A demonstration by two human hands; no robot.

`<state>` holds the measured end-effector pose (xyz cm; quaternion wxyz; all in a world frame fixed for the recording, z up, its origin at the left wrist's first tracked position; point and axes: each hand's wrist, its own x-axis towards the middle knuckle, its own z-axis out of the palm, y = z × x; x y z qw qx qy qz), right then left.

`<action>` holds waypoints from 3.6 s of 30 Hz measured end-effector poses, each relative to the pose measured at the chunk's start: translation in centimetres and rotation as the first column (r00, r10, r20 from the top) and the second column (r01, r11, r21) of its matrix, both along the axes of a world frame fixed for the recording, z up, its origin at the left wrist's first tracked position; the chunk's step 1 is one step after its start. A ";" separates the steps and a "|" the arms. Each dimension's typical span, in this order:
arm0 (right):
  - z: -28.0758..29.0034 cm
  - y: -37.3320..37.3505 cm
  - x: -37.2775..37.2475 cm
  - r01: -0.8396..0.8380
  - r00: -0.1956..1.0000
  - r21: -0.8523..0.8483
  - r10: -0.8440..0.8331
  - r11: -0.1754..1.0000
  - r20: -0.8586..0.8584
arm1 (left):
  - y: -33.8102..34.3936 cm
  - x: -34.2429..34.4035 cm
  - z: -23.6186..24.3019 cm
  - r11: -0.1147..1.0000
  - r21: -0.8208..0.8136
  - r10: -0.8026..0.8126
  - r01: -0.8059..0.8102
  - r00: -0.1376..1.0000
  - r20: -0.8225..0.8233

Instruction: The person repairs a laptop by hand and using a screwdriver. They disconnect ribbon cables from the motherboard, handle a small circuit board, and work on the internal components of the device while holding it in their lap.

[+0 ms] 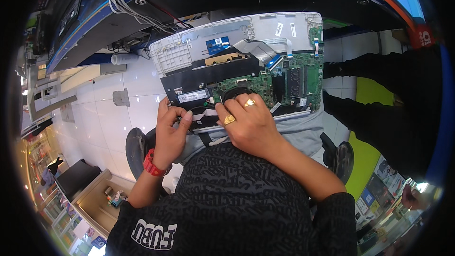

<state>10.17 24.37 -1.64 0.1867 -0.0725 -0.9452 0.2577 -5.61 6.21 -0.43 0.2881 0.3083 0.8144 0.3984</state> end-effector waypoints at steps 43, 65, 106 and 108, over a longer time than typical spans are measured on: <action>0.4 4.0 0.9 0.195 0.978 0.060 -0.189 0.979 -0.092 | 3.7 0.5 0.5 0.898 -0.162 -0.411 0.408 0.649 -0.640; -0.4 3.7 2.7 0.227 0.973 0.070 -0.224 0.971 -0.056 | 3.4 0.8 0.0 0.897 -0.135 -0.396 0.420 0.632 -0.666; -0.1 1.6 2.1 0.160 0.986 0.048 -0.157 0.986 -0.062 | 3.3 0.8 -1.0 0.895 -0.091 -0.363 0.437 0.595 -0.717; 0.1 1.3 1.7 0.119 0.993 0.029 -0.118 0.992 -0.016 | 3.3 0.9 -1.2 0.898 -0.094 -0.360 0.431 0.593 -0.720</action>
